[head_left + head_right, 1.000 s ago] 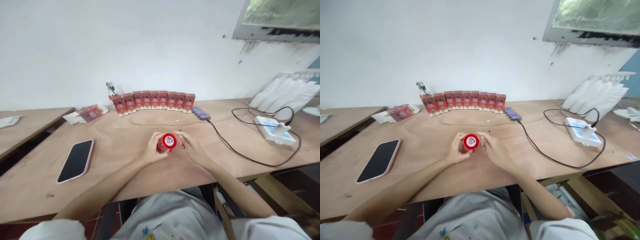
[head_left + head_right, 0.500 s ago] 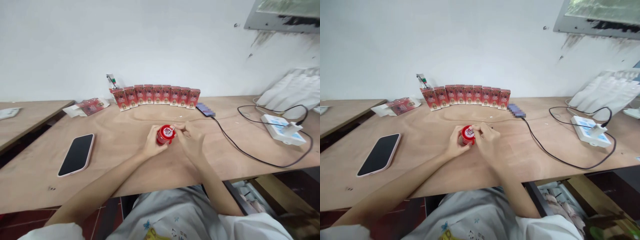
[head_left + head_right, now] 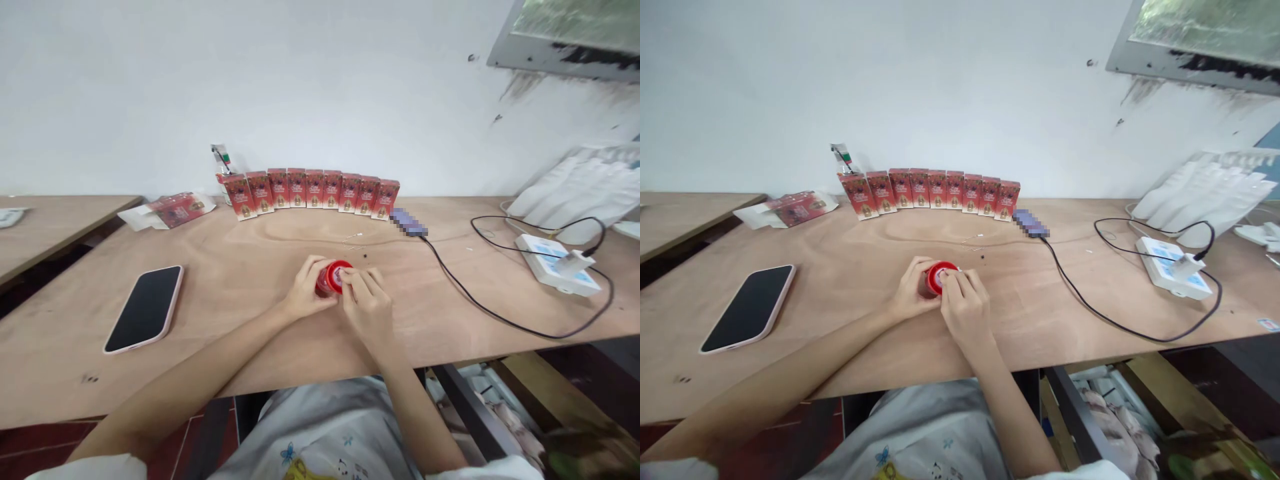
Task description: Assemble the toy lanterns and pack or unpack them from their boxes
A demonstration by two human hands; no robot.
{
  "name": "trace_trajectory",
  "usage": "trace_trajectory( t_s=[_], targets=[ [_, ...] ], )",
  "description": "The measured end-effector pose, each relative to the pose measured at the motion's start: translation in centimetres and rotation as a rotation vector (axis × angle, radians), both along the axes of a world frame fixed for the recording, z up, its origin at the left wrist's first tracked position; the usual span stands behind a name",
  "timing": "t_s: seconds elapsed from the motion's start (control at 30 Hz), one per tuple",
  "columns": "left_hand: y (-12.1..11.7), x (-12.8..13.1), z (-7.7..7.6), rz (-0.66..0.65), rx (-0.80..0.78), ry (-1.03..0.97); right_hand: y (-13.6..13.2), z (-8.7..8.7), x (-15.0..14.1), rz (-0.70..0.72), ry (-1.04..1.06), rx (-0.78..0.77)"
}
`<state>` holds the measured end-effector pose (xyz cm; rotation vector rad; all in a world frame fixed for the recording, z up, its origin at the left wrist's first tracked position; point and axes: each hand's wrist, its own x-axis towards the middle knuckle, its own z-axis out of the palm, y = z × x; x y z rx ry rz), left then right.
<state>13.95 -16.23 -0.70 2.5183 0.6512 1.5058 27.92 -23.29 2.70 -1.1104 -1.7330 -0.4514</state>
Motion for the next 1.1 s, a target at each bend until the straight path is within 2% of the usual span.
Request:
trace_trajectory(
  t_s=[0.2, 0.43, 0.7, 1.1],
  targets=[
    [-0.1, -0.1, 0.0, -0.002, 0.033, 0.038, -1.1, -0.2, 0.8, 0.098, 0.117, -0.015],
    [-0.3, -0.2, 0.1, -0.062, 0.07, 0.056, -1.8, -1.4, 0.7, 0.009, 0.313, 0.086],
    [-0.5, -0.2, 0.4, -0.14, 0.104, 0.057, -1.8, -1.2, 0.4, -0.086, 0.225, 0.165],
    [-0.7, -0.1, 0.5, -0.179, 0.117, 0.093, -1.8, -1.2, 0.3, -0.11, 0.218, 0.207]
  ],
)
